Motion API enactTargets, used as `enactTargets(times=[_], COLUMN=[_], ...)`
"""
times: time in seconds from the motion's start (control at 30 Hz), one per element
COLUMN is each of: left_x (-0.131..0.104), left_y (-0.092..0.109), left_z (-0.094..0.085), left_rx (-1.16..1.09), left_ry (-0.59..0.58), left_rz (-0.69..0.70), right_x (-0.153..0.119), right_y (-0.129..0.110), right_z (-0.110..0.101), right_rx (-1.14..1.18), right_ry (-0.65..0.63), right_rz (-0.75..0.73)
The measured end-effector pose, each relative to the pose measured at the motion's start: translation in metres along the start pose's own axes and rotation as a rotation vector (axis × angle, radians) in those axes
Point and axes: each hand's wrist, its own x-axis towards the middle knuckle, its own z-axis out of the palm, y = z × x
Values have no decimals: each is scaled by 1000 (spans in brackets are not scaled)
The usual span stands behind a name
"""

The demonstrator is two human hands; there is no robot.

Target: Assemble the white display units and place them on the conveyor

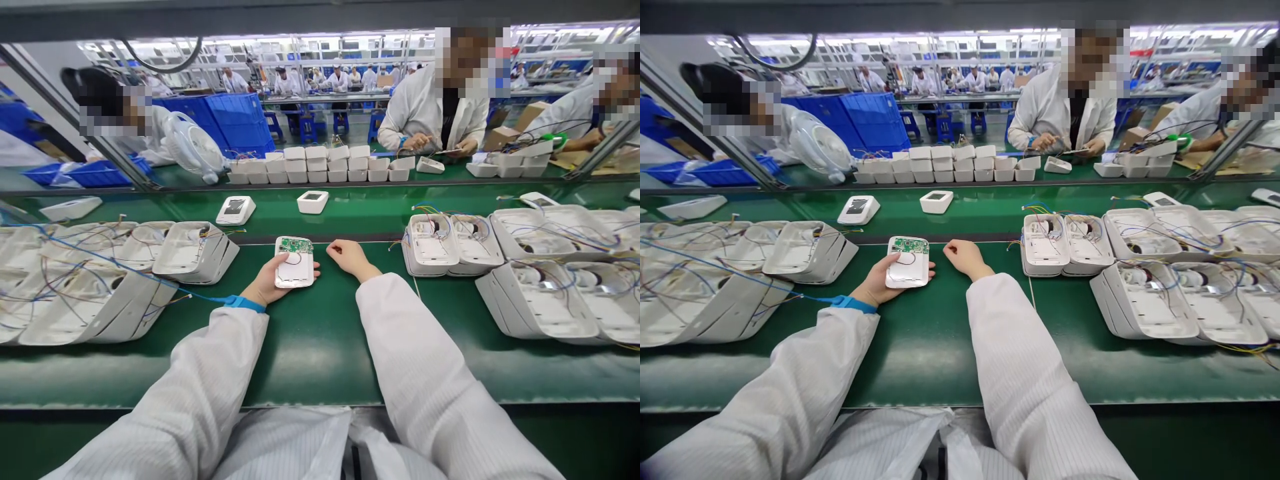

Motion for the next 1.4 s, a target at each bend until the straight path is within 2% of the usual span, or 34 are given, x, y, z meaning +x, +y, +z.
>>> enactTargets(times=[0.17, 0.4, 0.6, 0.8, 0.9, 1.03, 1.4], left_x=[-1, 4, -2, -7, -9, -13, -15], left_y=[-4, 1, -2, -15, -26, -36, -33], left_z=[2, 3, 1, 14, 22, 24, 20], left_rx=[-35, -45, -50, -119, -196, -250, -155], left_ry=[1, -14, -51, -155, -207, -211, -237], left_rz=[64, -19, 34, 19, -83, -219, -259], right_x=[0, -2, 1, 4, 4, 3, -1], right_y=[-2, -1, 0, 1, 3, 4, -7], right_z=[-2, -3, -3, -1, 1, 4, 6], right_rx=[18, 69, 129, 136, 113, 73, -56], right_ry=[3, 9, 53, 64, 70, 68, 31], right_rz=[-1, 0, 44, 89, 94, 85, 77])
